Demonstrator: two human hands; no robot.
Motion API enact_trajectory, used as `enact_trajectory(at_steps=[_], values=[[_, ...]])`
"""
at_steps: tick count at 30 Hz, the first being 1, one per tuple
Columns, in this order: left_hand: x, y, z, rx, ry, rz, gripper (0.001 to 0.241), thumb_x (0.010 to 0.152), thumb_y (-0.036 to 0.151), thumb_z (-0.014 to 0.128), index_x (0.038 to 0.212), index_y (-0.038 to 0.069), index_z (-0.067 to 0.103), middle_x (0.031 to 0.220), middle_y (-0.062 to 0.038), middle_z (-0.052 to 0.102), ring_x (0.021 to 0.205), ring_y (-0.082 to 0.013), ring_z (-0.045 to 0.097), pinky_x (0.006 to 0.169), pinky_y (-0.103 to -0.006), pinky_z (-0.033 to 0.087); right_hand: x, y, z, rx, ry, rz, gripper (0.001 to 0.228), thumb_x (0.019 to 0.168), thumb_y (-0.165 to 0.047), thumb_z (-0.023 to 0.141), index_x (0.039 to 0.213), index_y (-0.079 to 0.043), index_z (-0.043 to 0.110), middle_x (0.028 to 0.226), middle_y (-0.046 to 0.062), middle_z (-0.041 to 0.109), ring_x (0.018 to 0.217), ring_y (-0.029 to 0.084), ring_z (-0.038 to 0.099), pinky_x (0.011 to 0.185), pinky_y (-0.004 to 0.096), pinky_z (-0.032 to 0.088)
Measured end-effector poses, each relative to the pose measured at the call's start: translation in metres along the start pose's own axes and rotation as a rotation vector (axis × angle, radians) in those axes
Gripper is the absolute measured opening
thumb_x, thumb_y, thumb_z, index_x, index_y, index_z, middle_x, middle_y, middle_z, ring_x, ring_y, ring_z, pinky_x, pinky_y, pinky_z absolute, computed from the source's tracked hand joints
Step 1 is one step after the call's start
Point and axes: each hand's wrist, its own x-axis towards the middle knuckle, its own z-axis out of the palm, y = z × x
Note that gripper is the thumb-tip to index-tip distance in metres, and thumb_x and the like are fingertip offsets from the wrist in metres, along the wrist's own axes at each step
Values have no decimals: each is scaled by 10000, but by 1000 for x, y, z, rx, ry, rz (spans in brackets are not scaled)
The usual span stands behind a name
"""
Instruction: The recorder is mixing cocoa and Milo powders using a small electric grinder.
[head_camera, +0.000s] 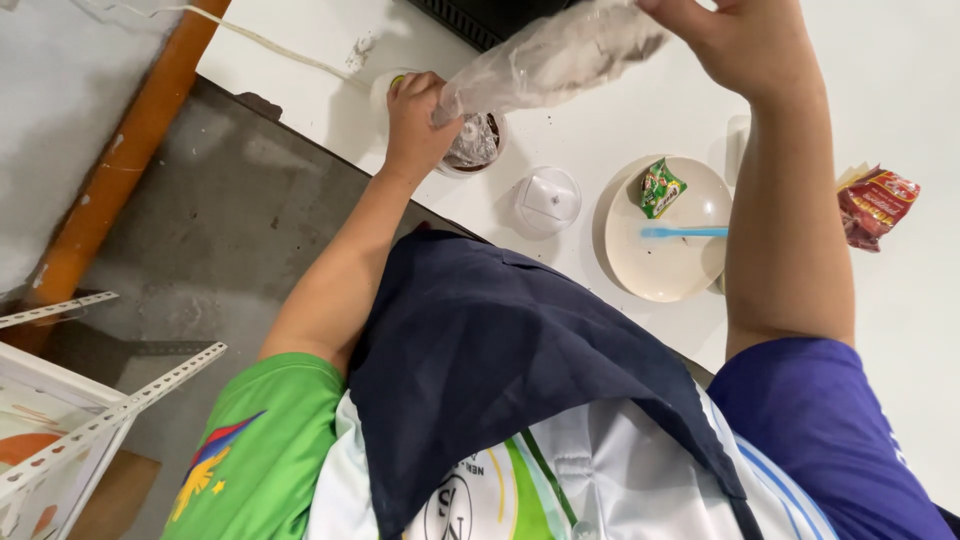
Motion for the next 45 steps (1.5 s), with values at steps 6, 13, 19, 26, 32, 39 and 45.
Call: enact_trajectory(at_steps=[6, 13, 19, 26, 32, 39, 45], values=[[-1, 1, 1, -14, 16, -35, 179, 787, 86, 790, 953, 85, 720, 1009, -15, 660, 1094, -261, 576, 1098, -455, 342, -52, 40, 10, 505, 133, 208, 105, 1114, -81, 677, 1193, -19, 647, 1153, -4, 690, 1133, 101, 645, 1005, 265, 530], [1, 6, -4, -11, 9, -18, 253, 761, 94, 801, 998, 61, 719, 1029, -29, 656, 1094, -277, 568, 1072, -451, 337, -98, 29, 34, 1072, 215, 473, 445, 964, -12, 663, 1389, -93, 561, 1448, 120, 603, 1315, 228, 658, 1048, 390, 622], [1, -1, 0, 33, -19, -29, 261, 783, 117, 815, 1024, 75, 726, 1060, -19, 660, 1124, -272, 564, 1073, -452, 349, -101, 68, 48, 801, 216, 501, 380, 965, 104, 697, 1323, 21, 603, 1230, 118, 654, 1111, 197, 689, 978, 348, 621], [2, 72, -55, 217, 159, 88, 753, 731, 233, 867, 1369, -44, 578, 1264, -163, 575, 1214, -363, 465, 1026, -510, 311, -72, 44, 38, 635, 276, 334, 76, 1078, 104, 695, 1113, 50, 655, 1032, 102, 726, 953, 172, 744, 896, 332, 655], [-54, 62, -42, 282, 76, 137, 321, 949, 166, 798, 1235, 132, 657, 1291, -31, 616, 1278, -241, 516, 1107, -451, 401, -55, 21, 24, 544, 229, 227, 60, 1117, 129, 675, 1097, 73, 666, 1009, 112, 726, 908, 163, 738, 853, 298, 644], [-54, 65, -10, 424, -210, 347, 411, 987, 416, 694, 1221, 79, 683, 1164, -22, 654, 1173, -229, 526, 1012, -471, 359, -23, -14, 16, 474, 258, 292, 48, 1035, 62, 686, 1043, 17, 672, 949, 57, 710, 849, 139, 730, 786, 277, 629], [-56, 53, -9, 515, -218, 315, 416, 1002, 455, 665, 1192, 87, 697, 1131, -20, 671, 1161, -219, 537, 1032, -502, 343, -21, -7, 13, 417, 240, 128, 7, 1139, 66, 667, 1137, 66, 675, 997, 96, 712, 900, 192, 728, 769, 295, 637]])
